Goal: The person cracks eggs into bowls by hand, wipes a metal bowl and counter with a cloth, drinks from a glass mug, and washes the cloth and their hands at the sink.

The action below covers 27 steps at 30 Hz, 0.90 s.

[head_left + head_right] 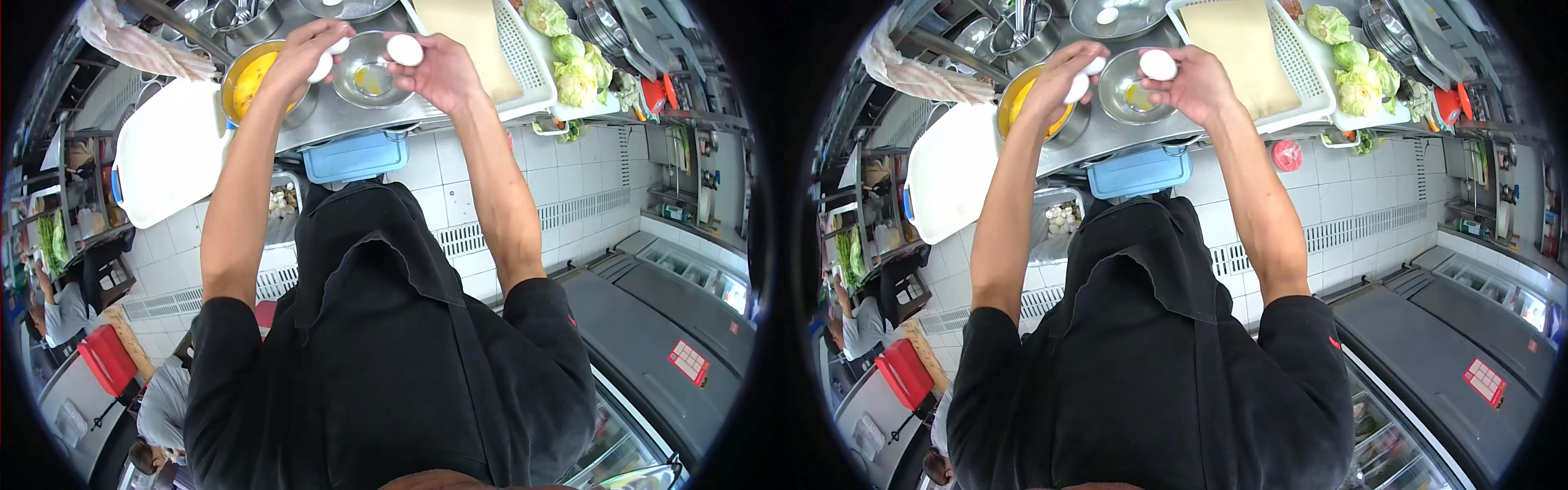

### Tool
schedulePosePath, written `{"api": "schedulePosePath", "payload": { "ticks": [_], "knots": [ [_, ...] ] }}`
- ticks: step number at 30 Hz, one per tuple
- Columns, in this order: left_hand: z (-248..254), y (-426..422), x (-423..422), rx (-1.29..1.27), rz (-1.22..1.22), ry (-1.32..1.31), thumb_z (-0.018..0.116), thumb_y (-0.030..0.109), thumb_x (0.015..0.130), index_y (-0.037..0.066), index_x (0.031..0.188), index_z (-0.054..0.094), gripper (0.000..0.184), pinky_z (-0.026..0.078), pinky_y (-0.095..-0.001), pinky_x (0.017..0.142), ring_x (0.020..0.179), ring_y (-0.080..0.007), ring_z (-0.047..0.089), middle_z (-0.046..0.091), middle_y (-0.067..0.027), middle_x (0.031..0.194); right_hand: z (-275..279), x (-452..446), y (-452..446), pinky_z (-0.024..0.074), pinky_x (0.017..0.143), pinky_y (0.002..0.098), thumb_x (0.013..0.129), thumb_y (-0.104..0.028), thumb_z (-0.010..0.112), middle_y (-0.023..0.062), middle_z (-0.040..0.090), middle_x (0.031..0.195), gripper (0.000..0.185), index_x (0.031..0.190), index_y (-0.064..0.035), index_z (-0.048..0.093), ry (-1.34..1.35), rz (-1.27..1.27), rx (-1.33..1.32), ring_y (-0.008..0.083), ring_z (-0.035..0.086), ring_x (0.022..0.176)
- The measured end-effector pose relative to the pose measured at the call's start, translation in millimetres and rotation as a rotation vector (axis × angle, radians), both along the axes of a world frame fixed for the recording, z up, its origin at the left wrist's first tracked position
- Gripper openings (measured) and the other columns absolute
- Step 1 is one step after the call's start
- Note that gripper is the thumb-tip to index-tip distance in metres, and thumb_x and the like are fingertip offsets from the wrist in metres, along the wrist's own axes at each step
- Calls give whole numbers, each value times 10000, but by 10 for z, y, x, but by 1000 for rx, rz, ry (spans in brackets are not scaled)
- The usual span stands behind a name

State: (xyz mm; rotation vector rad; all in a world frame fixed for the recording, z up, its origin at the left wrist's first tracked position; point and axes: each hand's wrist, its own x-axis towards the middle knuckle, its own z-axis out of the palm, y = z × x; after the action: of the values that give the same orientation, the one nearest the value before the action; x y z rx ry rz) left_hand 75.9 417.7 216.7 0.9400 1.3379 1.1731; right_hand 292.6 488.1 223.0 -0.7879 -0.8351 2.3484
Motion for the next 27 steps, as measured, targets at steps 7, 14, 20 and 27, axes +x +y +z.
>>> {"api": "schedulePosePath", "payload": {
  "ticks": [7,14,20,27],
  "knots": [
    [-654,-1010,211,-217,140,-333,576,233,966,67,989,632,176,455,-244,429,664,-92,567,605,-28,891,-251,174,-16,483,550,341,879,-201,438,98,664,827,492,1345,-80,538,-904,475,794,207,574,627],
    [-1113,-971,648,-428,47,-424,548,383,981,94,907,593,301,413,-241,422,649,-98,545,548,-18,800,-287,-300,-32,580,630,370,784,-178,499,155,655,1103,794,1531,-232,235,-1439,1292,1054,273,657,876],
    [-1093,-675,646,-597,26,-401,470,651,921,107,857,568,556,394,-248,413,598,-112,516,521,-22,762,-373,-503,113,597,638,368,768,-124,535,142,635,1181,850,1540,-191,185,-1437,1395,960,296,669,877],
    [-1135,-396,620,-697,26,-368,429,637,933,86,866,586,577,404,-266,399,554,-127,528,540,-40,733,-337,-567,110,590,694,408,772,-148,582,201,639,1145,894,1541,-108,129,-1461,1371,914,323,670,921]
  ]
}}
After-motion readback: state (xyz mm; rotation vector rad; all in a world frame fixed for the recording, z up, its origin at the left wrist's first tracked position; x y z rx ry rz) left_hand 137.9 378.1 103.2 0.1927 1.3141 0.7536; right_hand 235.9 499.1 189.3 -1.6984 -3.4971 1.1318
